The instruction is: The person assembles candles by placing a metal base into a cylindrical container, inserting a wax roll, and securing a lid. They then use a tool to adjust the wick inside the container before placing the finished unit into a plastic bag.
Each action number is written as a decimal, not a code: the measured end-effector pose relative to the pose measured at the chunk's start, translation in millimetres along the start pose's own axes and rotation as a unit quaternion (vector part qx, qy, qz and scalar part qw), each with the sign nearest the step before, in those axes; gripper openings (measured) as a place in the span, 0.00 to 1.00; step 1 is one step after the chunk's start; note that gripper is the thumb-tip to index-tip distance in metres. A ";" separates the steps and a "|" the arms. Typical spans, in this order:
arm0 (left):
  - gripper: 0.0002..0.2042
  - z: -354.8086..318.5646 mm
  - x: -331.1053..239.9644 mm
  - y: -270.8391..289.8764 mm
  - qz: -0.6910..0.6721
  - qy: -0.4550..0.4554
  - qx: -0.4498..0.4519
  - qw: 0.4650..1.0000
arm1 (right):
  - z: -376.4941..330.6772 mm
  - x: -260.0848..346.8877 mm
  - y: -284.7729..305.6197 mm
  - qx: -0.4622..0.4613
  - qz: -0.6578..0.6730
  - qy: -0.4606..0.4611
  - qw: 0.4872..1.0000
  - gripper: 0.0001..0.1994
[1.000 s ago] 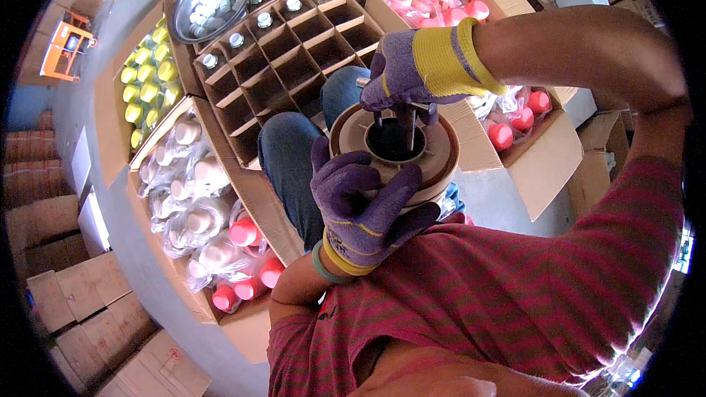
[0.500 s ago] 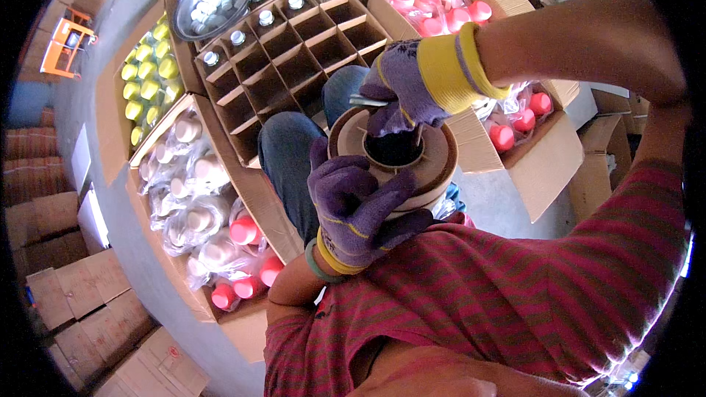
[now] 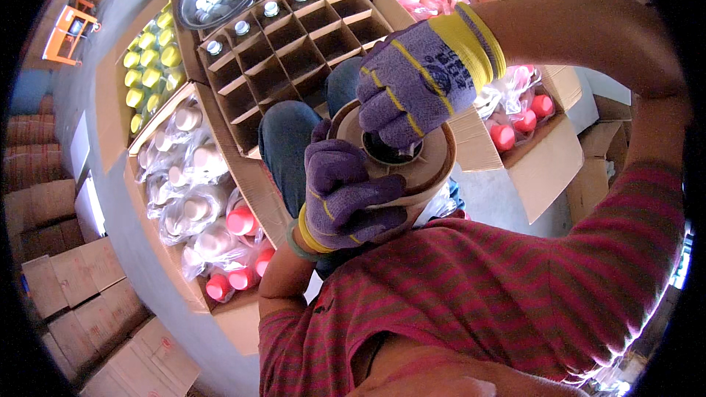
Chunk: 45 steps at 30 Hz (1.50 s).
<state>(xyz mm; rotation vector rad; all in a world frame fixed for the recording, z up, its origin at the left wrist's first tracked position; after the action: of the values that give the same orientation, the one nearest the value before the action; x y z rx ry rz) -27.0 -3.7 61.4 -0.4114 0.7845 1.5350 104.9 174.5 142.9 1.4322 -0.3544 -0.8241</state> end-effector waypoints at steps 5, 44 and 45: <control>0.19 -9.8 18.0 15.7 -0.104 0.045 -0.007 0.994 | -1.6 -8.2 -4.1 -0.098 -0.049 0.029 0.994 0.10; 0.16 -9.3 48.0 24.6 -0.132 0.051 -0.091 0.986 | -43.8 -41.5 1.2 0.068 0.355 -0.514 0.778 0.13; 0.16 -6.5 49.4 22.7 -0.138 0.047 -0.084 0.986 | -41.5 -32.5 7.0 0.097 0.393 -0.567 0.718 0.13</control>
<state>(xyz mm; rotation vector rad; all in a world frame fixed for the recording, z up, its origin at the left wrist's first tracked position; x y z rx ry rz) -57.0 28.5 28.7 -0.6935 0.6428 1.3320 112.5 226.4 151.8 0.6159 -1.8957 -0.8455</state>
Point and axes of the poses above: each hand's wrist, its own z-axis towards the middle knuckle, its own y-axis out of the back of the hand, x = y × z, the point moved 1 cm from there along z, towards the middle knuckle, and after that the axes turned 15 degrees about -z, right-handed, at the moved point
